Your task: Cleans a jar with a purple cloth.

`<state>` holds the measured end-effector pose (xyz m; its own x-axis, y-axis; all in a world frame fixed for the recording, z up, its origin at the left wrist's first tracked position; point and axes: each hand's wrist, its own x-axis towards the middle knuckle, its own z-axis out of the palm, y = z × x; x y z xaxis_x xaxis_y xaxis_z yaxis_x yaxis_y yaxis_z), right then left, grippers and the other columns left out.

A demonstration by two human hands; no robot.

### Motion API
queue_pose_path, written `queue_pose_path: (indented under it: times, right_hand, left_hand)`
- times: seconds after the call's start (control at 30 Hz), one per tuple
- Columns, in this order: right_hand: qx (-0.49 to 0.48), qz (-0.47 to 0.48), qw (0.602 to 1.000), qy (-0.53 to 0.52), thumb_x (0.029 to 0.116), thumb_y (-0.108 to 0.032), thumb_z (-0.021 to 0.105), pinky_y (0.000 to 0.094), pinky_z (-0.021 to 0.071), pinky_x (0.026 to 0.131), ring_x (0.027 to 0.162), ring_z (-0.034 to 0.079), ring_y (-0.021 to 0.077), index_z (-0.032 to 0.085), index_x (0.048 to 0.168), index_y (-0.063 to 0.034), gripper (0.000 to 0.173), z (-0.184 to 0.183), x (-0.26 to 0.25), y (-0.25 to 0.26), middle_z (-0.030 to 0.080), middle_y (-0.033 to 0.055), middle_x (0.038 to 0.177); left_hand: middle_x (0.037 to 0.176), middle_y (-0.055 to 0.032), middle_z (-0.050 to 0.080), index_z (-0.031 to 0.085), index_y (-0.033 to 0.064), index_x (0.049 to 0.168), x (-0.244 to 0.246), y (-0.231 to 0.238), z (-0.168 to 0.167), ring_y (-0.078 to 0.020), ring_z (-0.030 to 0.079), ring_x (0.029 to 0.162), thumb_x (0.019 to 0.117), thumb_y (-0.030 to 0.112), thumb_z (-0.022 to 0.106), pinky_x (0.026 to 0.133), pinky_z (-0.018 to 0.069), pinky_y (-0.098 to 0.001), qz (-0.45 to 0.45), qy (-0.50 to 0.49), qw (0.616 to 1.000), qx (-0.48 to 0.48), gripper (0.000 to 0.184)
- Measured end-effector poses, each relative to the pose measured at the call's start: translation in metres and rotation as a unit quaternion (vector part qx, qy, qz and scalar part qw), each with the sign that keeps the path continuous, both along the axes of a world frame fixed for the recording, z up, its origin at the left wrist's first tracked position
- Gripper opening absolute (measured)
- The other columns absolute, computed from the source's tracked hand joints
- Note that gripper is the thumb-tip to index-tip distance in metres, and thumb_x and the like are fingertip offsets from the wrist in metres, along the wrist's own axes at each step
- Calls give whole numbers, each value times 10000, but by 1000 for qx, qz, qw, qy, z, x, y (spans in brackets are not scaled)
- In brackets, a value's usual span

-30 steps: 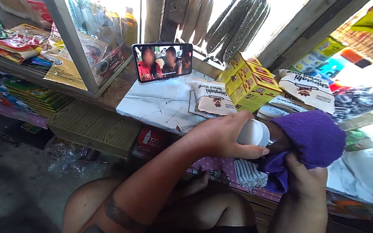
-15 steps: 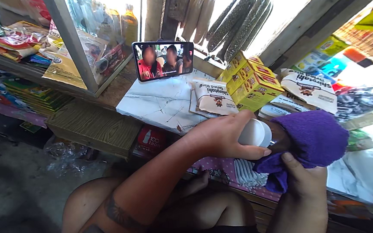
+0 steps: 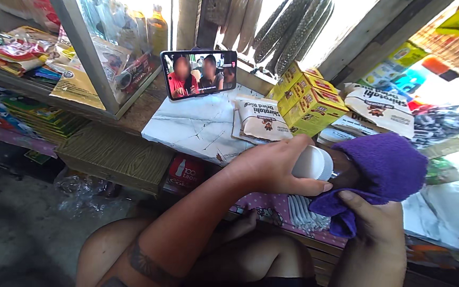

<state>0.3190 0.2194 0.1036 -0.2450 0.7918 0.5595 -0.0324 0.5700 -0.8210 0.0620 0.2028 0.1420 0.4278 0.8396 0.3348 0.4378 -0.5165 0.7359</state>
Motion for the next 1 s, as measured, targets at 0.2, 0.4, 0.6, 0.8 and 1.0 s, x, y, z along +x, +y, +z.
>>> queue_pose_path:
  times: [0.2,0.4,0.6,0.8,1.0]
  right_hand:
    - [3,-5,1000,-6,733,-221,912,263,599,918,989,714,55,602,1196,-158,561,-1,-1,0,749,-93,1066]
    - [24,-6,1000,15,816,-286,855,256,591,920,1000,707,40,612,1204,-192,467,-5,0,-2,744,-115,1082]
    - [31,-24,999,28,846,-271,828,237,581,936,1012,701,20,577,1210,-188,450,-1,-7,-5,739,-136,1081]
    - [20,-76,996,50,884,-286,789,238,577,936,1008,694,21,506,1225,-112,476,1,-15,-7,721,-123,1062]
    - [25,-138,988,57,916,-110,678,186,568,915,971,683,-31,486,1180,-94,327,3,-23,-11,704,-160,1012]
  left_hand:
    - [1014,-71,688,542,79,1324,0,1,-1,-155,689,908,898,451,726,746,588,-408,-5,-9,1000,4,595]
    - [1073,-96,685,553,59,1330,0,0,-2,-176,684,962,894,461,723,788,583,-418,-9,8,1000,20,616]
    - [1146,-121,670,544,51,1365,1,1,-5,-175,680,986,898,392,752,818,586,-390,-17,-26,998,53,615]
    - [1316,-141,618,485,78,1465,2,2,-8,-206,664,1090,785,365,866,861,587,-404,-25,-4,995,96,831]
    - [1315,-152,612,483,74,1463,3,4,-9,-220,661,1096,784,302,875,869,582,-399,-28,6,995,101,817]
